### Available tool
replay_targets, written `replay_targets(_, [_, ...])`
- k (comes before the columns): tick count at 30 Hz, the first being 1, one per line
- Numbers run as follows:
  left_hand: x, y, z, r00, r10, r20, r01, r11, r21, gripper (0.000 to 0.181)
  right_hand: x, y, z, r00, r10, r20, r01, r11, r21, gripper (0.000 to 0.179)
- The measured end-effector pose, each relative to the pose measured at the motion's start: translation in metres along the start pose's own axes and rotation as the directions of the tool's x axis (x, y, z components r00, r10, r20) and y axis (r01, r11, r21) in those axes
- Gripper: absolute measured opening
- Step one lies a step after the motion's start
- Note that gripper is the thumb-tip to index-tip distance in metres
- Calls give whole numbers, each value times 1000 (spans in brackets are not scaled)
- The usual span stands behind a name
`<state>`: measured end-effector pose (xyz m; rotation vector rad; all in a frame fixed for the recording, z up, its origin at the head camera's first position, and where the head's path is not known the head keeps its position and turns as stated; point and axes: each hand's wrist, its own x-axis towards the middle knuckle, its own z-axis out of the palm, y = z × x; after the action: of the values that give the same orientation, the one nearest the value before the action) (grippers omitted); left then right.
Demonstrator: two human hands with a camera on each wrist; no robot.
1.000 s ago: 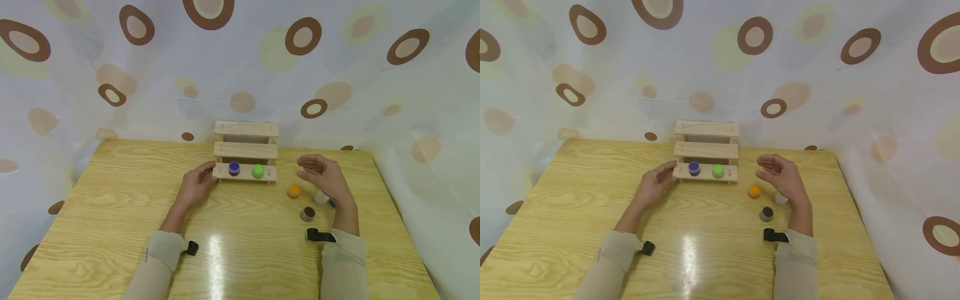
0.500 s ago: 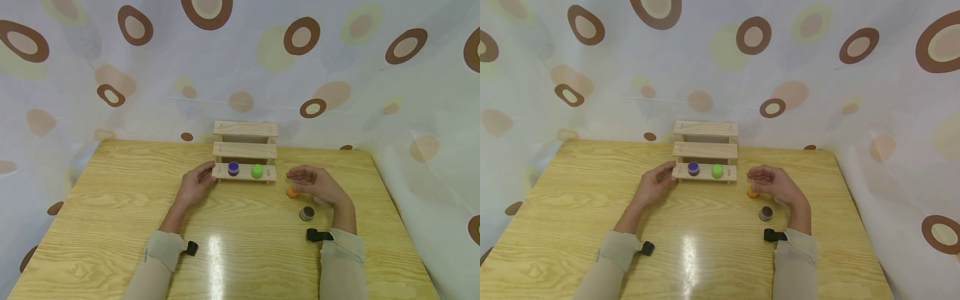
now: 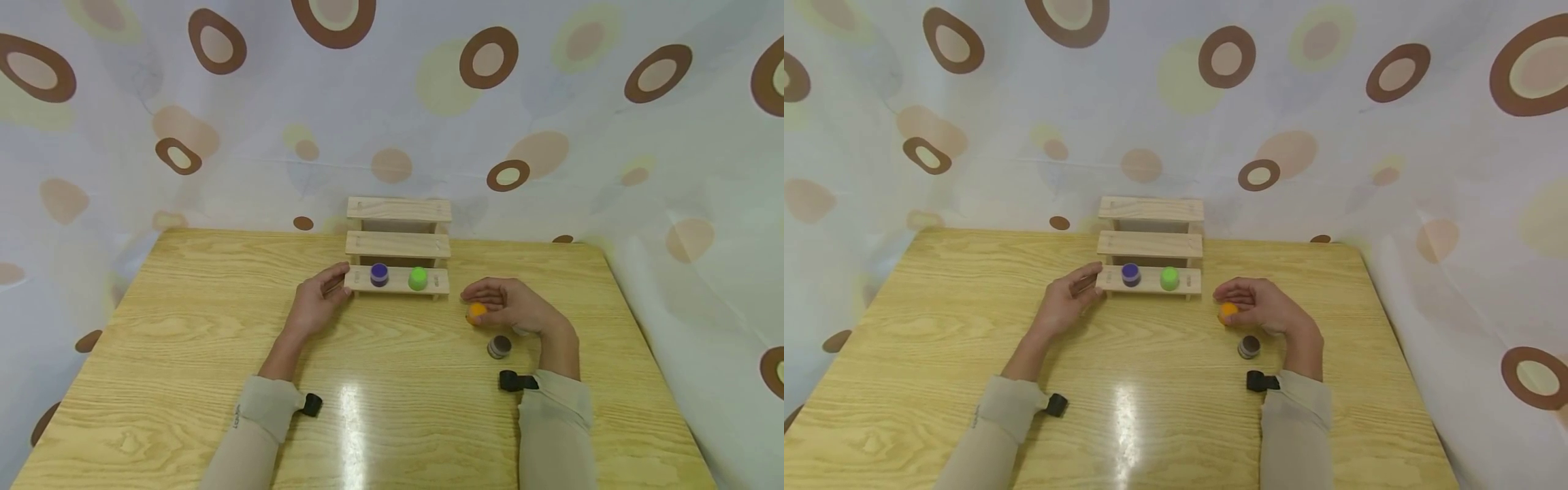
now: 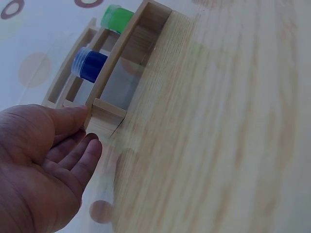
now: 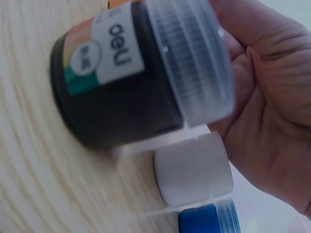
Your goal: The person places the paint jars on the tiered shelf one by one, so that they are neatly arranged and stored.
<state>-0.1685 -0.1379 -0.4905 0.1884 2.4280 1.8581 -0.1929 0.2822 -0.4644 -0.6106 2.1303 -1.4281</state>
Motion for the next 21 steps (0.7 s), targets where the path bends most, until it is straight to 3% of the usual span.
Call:
replay_targets(13, [-1,-1,-1,1000,13,2,-13,1000,2,50,1,-4,1,998,-2,-68,-3,998,-64,39])
replay_targets(21, [0,-2,0,1000,23,-8,-23,1000,5,49,-1,-22,3,974,-14,-226,-22,987,-158,38])
